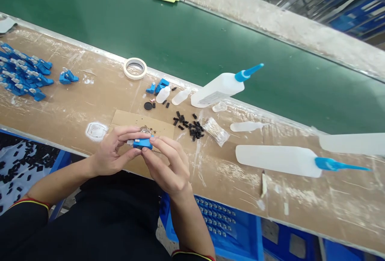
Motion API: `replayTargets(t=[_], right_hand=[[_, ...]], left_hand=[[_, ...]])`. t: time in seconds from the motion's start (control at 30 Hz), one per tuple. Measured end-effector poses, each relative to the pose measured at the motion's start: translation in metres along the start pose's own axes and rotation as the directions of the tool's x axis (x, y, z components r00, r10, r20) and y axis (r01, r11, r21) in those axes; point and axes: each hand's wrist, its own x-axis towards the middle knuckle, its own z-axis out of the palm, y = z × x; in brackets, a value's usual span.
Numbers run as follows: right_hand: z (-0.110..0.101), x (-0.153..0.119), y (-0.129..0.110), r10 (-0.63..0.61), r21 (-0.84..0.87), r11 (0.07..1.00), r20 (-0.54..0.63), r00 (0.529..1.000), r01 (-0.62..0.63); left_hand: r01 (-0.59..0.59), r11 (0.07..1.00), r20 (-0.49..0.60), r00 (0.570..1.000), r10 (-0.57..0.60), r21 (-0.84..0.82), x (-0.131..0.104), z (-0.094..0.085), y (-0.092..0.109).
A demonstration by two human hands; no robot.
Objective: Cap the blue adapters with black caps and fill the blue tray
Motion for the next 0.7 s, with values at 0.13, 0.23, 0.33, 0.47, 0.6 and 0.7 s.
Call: replayTargets(t=[0.13,0.23,0.33,0.47,0.6,0.7], right_hand=[[0.001,0.0,0.001,-0.008,0.021,1.0,0.003,1.0,0.008],[0.002,0.0,0.002,0.007,0.067,0.998,0.015,1.0,-0.008],[0.001,0.002,0.005,0.002,0.081,0.997,0.103,0.995,-0.011],[-0.002,0.008,0.012,-0.075,0.063,0.996,0.19,0.979,0.064],[-0.004,0.01,0.017,-0.131,0.081,0.99,0.184,0.974,0.117],[-0.001,0.006,0.013,-0.039,0.17,0.985,0.045,0.998,0.031]], left_hand=[[0.112,0.986,0.022,0.994,-0.11,-0.128,-0.002,0.002,0.002],[0.266,0.931,0.002,0.962,-0.274,-0.249,-0.004,0.003,0.004],[0.389,0.839,-0.011,0.905,-0.425,-0.381,-0.004,0.006,0.003],[0.471,0.701,0.036,0.842,-0.538,-0.535,-0.003,0.008,0.0],[0.526,0.549,0.075,0.763,-0.642,-0.649,-0.001,0.007,-0.002],[0.529,0.382,0.123,0.692,-0.712,-0.758,0.001,0.005,-0.003]])
